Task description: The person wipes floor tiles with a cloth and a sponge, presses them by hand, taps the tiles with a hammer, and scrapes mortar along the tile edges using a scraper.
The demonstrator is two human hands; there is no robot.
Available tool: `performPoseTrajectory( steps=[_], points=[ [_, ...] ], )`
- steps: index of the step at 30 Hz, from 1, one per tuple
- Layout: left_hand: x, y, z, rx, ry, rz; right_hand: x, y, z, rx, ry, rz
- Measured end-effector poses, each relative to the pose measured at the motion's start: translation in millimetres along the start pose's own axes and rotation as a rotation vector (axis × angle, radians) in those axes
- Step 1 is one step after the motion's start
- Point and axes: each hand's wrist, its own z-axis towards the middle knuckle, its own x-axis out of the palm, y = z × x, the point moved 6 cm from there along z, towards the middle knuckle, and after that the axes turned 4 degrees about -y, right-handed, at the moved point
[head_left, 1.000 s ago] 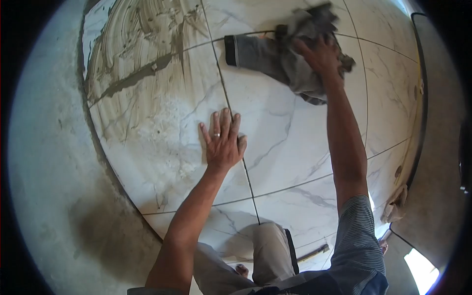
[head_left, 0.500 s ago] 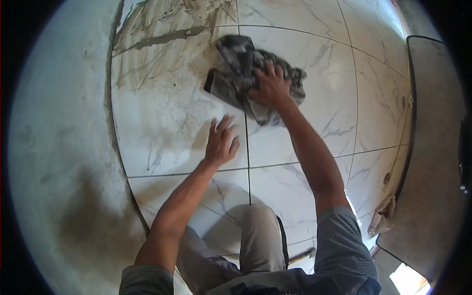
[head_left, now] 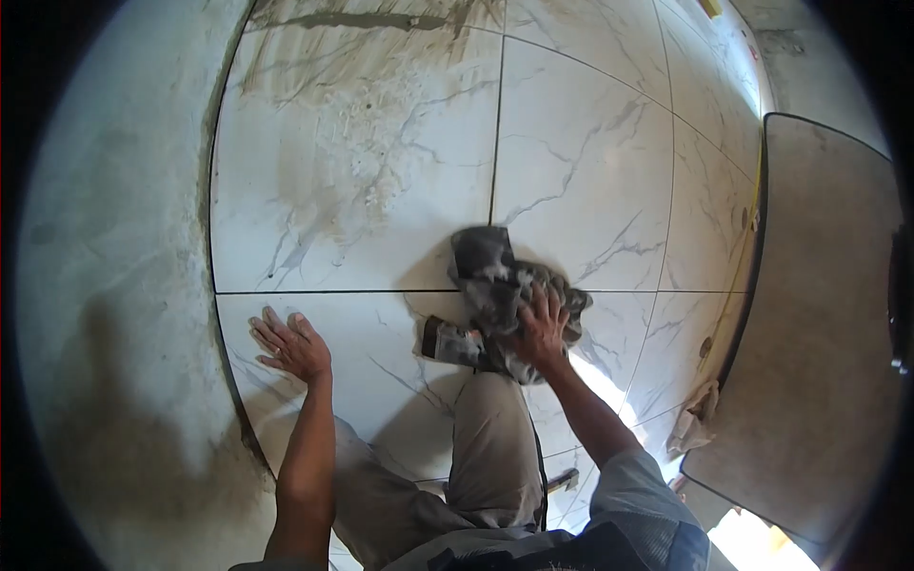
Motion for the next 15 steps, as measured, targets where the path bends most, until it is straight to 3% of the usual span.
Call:
performPoseTrajectory(
  steps=[5, 7, 11, 12, 13, 14, 15],
  points=[
    [-1, -5, 1, 0.026, -0.033, 0.019, -50, 10, 182, 0.128, -0.118, -0.154],
    [-3, -3, -2, 0.058, -0.070, -0.010, -80, 2, 271, 0.125, -0.344, -0.099],
    [-9, -8, 0, 0.074, -0.069, -0.016, -112, -77, 430, 0.099, -0.477, -0.148],
    [-7, -7, 0, 0.073, -0.064, -0.002, -116, -98, 453, -0.081, -0.444, -0.350],
    [-6, -6, 0, 0.093, -0.082, -0.008, -114, -106, 453, -0.325, -0.381, -0.988],
    [-6, -6, -2, 0.117, -0.097, -0.014, -132, -131, 454, -0.108, -0.288, -0.549],
    [-6, -6, -2, 0.123, -0.084, -0.007, -149, -116, 415, -0.090, -0.150, -0.627]
  ],
)
